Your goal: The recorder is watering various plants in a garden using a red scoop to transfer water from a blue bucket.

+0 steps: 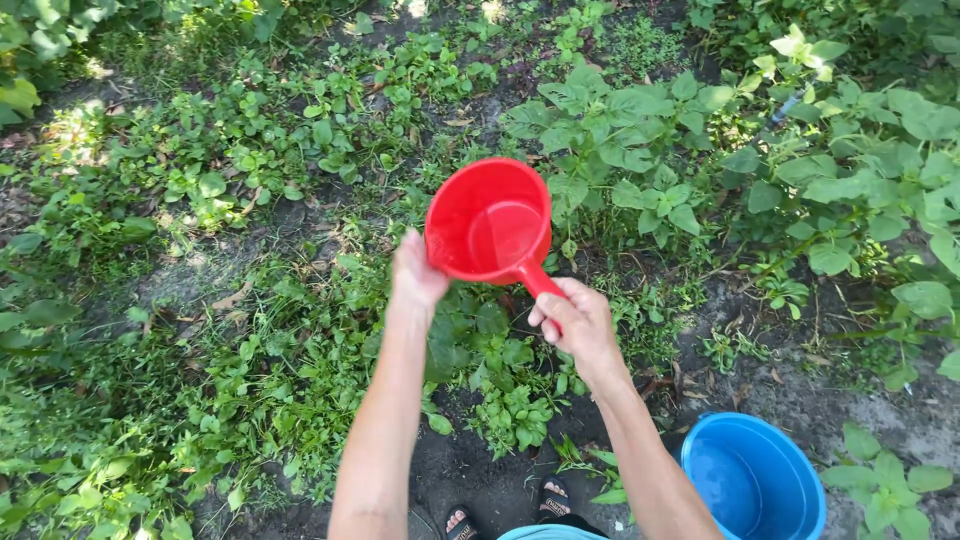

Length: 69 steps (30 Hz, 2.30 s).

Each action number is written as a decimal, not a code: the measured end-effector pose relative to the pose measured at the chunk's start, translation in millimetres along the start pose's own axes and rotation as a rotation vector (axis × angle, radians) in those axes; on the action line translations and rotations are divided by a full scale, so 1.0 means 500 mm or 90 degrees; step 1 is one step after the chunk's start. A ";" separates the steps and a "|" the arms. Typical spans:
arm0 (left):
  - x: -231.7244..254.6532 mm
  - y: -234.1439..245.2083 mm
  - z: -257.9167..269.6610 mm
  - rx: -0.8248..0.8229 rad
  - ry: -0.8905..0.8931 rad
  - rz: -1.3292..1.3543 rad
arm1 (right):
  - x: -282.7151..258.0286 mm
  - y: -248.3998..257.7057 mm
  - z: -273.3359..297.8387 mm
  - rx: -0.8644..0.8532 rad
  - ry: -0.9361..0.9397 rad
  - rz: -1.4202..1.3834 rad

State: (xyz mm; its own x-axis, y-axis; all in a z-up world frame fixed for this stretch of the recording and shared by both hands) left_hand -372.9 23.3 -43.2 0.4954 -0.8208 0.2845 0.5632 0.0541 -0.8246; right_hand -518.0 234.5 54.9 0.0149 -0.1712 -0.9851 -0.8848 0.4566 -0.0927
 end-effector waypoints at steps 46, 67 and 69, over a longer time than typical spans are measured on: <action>-0.082 0.124 0.000 0.173 -0.104 -0.084 | 0.013 0.249 0.012 0.036 0.094 0.167; 0.004 -0.022 0.120 0.245 -0.270 -0.321 | 0.028 0.215 0.027 0.013 0.028 0.001; -0.059 0.012 0.105 0.215 -0.122 -0.257 | 0.017 0.235 0.027 0.022 0.048 0.081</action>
State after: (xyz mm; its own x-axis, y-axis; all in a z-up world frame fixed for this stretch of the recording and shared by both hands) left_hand -349.7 77.9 -30.7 0.2904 -0.6975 0.6551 0.8979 -0.0380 -0.4385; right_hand -615.5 298.7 33.7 -0.1331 -0.1745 -0.9756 -0.8610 0.5079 0.0266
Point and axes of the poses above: each hand's wrist, its own z-axis away from the middle knuckle, its own y-axis out of the back of the hand, x = y × z, the point moved 8 cm from there along -z, towards the middle knuckle, and after that the axes turned 13 degrees about y, right-handed, at the moved point
